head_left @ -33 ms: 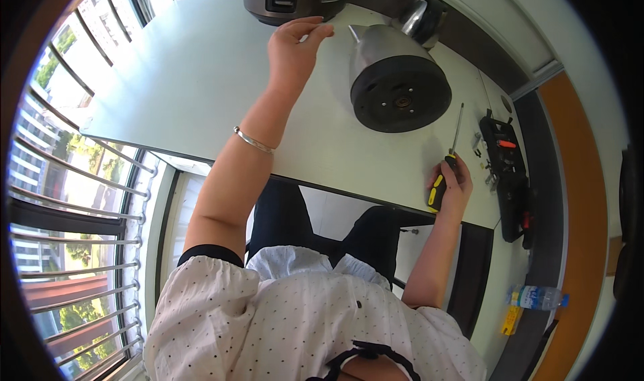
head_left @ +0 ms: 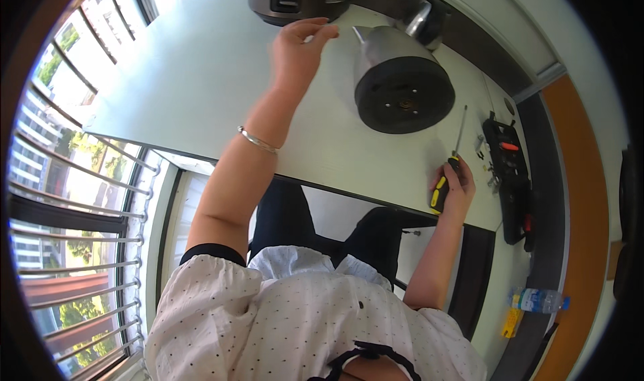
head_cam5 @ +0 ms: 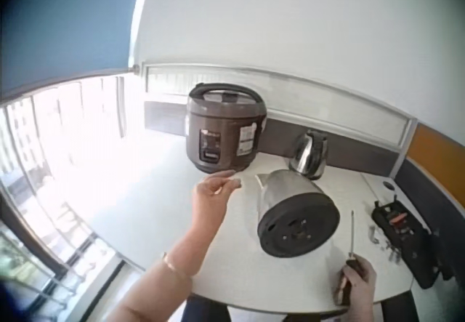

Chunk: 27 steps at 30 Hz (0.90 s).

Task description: The person assembles the base of a small appliance by inserting screws and tightening them with a screwdriver. They repeatedly place screws into holes and use the tool to secure them.

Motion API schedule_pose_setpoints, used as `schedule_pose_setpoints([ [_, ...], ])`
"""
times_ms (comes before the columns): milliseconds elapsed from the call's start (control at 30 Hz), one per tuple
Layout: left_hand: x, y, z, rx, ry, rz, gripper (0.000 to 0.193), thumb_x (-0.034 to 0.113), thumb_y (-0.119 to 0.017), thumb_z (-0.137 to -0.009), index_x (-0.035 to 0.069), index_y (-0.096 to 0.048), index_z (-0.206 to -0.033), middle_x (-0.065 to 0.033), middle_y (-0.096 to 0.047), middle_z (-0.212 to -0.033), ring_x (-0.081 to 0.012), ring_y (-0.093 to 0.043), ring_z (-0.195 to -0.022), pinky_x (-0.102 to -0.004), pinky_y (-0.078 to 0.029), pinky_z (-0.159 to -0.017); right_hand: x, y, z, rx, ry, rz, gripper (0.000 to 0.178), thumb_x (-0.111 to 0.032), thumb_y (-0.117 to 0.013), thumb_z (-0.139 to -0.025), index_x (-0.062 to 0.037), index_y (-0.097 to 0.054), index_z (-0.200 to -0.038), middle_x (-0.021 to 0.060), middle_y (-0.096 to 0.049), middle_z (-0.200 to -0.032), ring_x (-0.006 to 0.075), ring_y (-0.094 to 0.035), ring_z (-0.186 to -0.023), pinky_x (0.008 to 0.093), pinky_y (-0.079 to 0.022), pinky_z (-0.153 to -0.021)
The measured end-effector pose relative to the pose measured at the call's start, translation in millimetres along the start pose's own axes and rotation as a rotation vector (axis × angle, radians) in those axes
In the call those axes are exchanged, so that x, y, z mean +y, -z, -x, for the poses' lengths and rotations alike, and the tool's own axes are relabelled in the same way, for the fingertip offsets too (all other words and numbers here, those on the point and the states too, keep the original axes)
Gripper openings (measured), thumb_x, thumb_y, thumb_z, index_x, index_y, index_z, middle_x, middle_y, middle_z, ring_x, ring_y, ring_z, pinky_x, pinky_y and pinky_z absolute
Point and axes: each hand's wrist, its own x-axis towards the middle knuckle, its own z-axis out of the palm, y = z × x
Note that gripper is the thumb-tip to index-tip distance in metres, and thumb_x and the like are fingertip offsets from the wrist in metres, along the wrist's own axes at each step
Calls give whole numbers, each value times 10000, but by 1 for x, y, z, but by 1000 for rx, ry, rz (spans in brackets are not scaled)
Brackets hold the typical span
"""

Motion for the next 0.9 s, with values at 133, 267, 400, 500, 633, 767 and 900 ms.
schedule_pose_setpoints([
  [133,4,-6,2,26,-117,-45,268,282,-772,-727,39,-716,-631,-130,-698,-949,-271,-606,-923,-365,-459,-805,8,7,-4,-1,25,-29,384,-35,-618,-863,58,-513,-1220,124,-594,-735,166,-545,-518,285,-453,-461],
  [267,-5,-8,-4,155,-195,-83,267,303,-846,-638,82,-732,-736,-84,-667,-988,-278,-516,-1047,-379,-409,-912,11,12,-7,-14,0,-37,371,-26,-637,-854,35,-533,-1206,118,-609,-768,171,-557,-515,292,-459,-468],
  [400,-11,-10,-5,191,-334,-222,310,295,-837,-669,58,-735,-842,-105,-681,-1028,-248,-594,-979,-356,-466,-726,15,15,-9,-33,24,-35,350,-30,-631,-867,43,-526,-1193,112,-607,-764,161,-547,-510,297,-459,-455],
  [500,-9,-10,0,148,-199,-186,234,280,-806,-710,58,-734,-718,-76,-669,-1040,-256,-518,-1052,-359,-446,-848,17,18,-11,-30,36,-33,348,-28,-624,-871,37,-527,-1198,114,-607,-757,160,-547,-516,295,-462,-452],
  [633,5,-10,6,138,-163,-201,298,287,-757,-758,26,-700,-626,-78,-680,-961,-244,-555,-968,-353,-458,-769,17,17,-9,-4,36,-8,349,-55,-632,-868,52,-530,-1184,106,-599,-756,156,-539,-515,280,-442,-452],
  [767,-3,-8,-2,90,-97,-13,327,262,-758,-741,19,-653,-549,-83,-667,-800,-271,-531,-938,-374,-411,-813,16,12,-9,6,28,-1,361,-53,-631,-867,55,-524,-1193,111,-602,-755,157,-543,-514,279,-444,-452],
  [900,0,-9,2,77,-86,3,336,261,-742,-777,15,-651,-567,-88,-667,-791,-277,-542,-897,-378,-409,-809,21,20,-10,17,30,2,400,-65,-640,-857,51,-516,-1220,117,-599,-750,160,-546,-516,280,-451,-457],
])
